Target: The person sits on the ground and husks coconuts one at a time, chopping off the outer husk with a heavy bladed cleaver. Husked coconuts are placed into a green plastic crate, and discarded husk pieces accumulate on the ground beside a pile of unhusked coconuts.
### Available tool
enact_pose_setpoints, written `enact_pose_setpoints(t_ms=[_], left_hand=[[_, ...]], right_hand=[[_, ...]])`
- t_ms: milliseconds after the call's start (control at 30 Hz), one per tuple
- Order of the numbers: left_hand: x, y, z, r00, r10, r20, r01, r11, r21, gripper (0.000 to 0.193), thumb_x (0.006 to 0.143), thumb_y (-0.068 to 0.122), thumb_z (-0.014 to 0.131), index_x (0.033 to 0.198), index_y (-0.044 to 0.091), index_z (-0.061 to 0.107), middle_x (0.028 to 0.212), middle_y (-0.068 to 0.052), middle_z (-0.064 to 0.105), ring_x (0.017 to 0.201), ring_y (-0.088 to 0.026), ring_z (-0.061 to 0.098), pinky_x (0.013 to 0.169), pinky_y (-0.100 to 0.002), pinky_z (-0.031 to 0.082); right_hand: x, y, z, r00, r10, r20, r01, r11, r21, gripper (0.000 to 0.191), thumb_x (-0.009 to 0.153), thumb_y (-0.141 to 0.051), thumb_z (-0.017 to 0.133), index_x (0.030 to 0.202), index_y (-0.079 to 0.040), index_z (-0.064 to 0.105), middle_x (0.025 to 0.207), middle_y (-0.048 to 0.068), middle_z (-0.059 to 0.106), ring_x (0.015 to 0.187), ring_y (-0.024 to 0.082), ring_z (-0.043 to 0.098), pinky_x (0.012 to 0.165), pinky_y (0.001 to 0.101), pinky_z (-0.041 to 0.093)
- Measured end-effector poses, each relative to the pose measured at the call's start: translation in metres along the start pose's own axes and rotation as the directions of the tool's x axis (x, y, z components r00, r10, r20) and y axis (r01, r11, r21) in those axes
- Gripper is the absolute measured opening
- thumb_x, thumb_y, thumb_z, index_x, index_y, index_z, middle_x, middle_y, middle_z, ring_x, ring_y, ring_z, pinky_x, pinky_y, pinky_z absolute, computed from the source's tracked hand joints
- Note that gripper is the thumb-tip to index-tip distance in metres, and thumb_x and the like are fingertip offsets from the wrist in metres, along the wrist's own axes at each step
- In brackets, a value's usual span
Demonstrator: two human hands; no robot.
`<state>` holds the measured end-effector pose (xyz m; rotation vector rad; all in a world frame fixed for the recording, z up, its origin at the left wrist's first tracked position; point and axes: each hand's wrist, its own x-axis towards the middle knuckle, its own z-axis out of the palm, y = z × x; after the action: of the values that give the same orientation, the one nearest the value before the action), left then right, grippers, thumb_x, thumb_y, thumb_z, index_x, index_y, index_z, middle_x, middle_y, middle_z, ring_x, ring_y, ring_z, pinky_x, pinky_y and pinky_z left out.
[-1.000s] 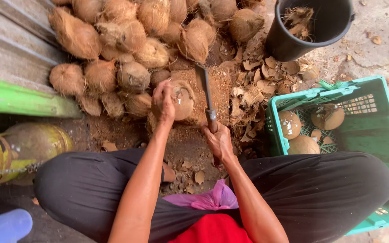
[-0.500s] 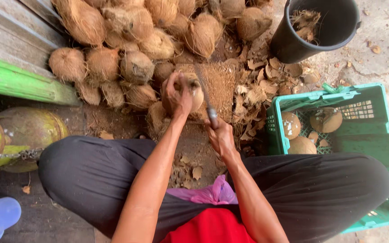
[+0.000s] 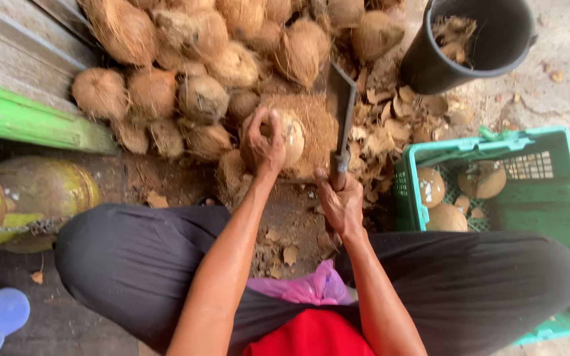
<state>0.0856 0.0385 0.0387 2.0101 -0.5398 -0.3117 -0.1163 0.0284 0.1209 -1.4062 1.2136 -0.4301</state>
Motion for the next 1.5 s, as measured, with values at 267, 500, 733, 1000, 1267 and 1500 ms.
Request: enact_pose_setpoints(t_ms=[267,500,733,1000,1267,1500], left_hand=[[-0.002,0.007,0.008,0.999,0.032,-0.024,-0.026,0.970,0.242,0.063,0.096,0.069,0.043,0.125,0.018,0.067,0.133,-0.010,0.066,0.108,-0.026,0.064,0.079,-0.043,0.056],[0.001,-0.004,-0.001,0.983,0.175,-0.056,-0.165,0.975,0.149,0.056,0.102,0.065,0.042,0.124,0.021,0.068,0.135,-0.012,0.067,0.118,-0.030,0.064,0.091,-0.046,0.053],[0.011,-0.009,-0.012,0.982,0.190,-0.003,-0.190,0.979,0.069,0.055,0.108,0.062,0.040,0.128,0.020,0.068,0.133,-0.009,0.071,0.122,-0.028,0.066,0.107,-0.045,0.050],[0.001,0.001,-0.011,0.997,0.082,-0.004,-0.079,0.974,0.214,0.071,0.100,0.072,0.029,0.133,0.021,0.065,0.129,-0.010,0.066,0.109,-0.025,0.065,0.081,-0.042,0.057],[0.010,-0.001,-0.010,0.995,0.096,-0.012,-0.097,0.993,-0.060,0.063,0.099,0.070,0.044,0.118,0.017,0.072,0.120,-0.009,0.073,0.110,-0.023,0.069,0.098,-0.042,0.057],[-0.032,0.000,-0.024,0.922,0.356,-0.154,-0.356,0.934,0.026,0.085,0.096,0.070,0.061,0.153,0.008,0.048,0.146,-0.026,0.050,0.132,-0.040,0.051,0.105,-0.056,0.042]], right_hand=[[0.002,0.009,0.009,0.966,0.253,0.057,-0.231,0.939,-0.254,0.044,0.100,-0.044,0.065,0.075,-0.010,0.056,0.059,0.002,0.048,0.044,0.013,0.037,0.039,0.0357,0.039],[0.012,0.033,0.011,0.999,-0.003,0.038,0.011,0.976,-0.219,0.041,0.100,-0.034,0.070,0.077,-0.003,0.056,0.063,0.007,0.051,0.053,0.016,0.045,0.048,0.0386,0.042],[0.028,0.039,0.004,0.962,0.240,0.127,-0.194,0.934,-0.299,0.035,0.095,-0.034,0.069,0.078,-0.006,0.059,0.062,0.007,0.056,0.048,0.016,0.051,0.045,0.0358,0.042],[-0.004,0.002,0.011,0.999,-0.042,0.004,0.042,0.997,-0.069,0.041,0.101,-0.031,0.067,0.071,-0.006,0.054,0.058,0.002,0.051,0.049,0.013,0.046,0.043,0.0350,0.039],[0.010,0.031,0.010,0.983,0.162,0.084,-0.141,0.966,-0.216,0.044,0.097,-0.041,0.067,0.072,-0.007,0.060,0.057,0.000,0.050,0.045,0.010,0.046,0.041,0.0322,0.038],[0.009,0.031,0.005,0.992,0.092,0.087,-0.094,0.995,0.024,0.028,0.094,-0.032,0.068,0.080,-0.008,0.065,0.056,-0.001,0.052,0.047,0.009,0.048,0.041,0.0306,0.038]])
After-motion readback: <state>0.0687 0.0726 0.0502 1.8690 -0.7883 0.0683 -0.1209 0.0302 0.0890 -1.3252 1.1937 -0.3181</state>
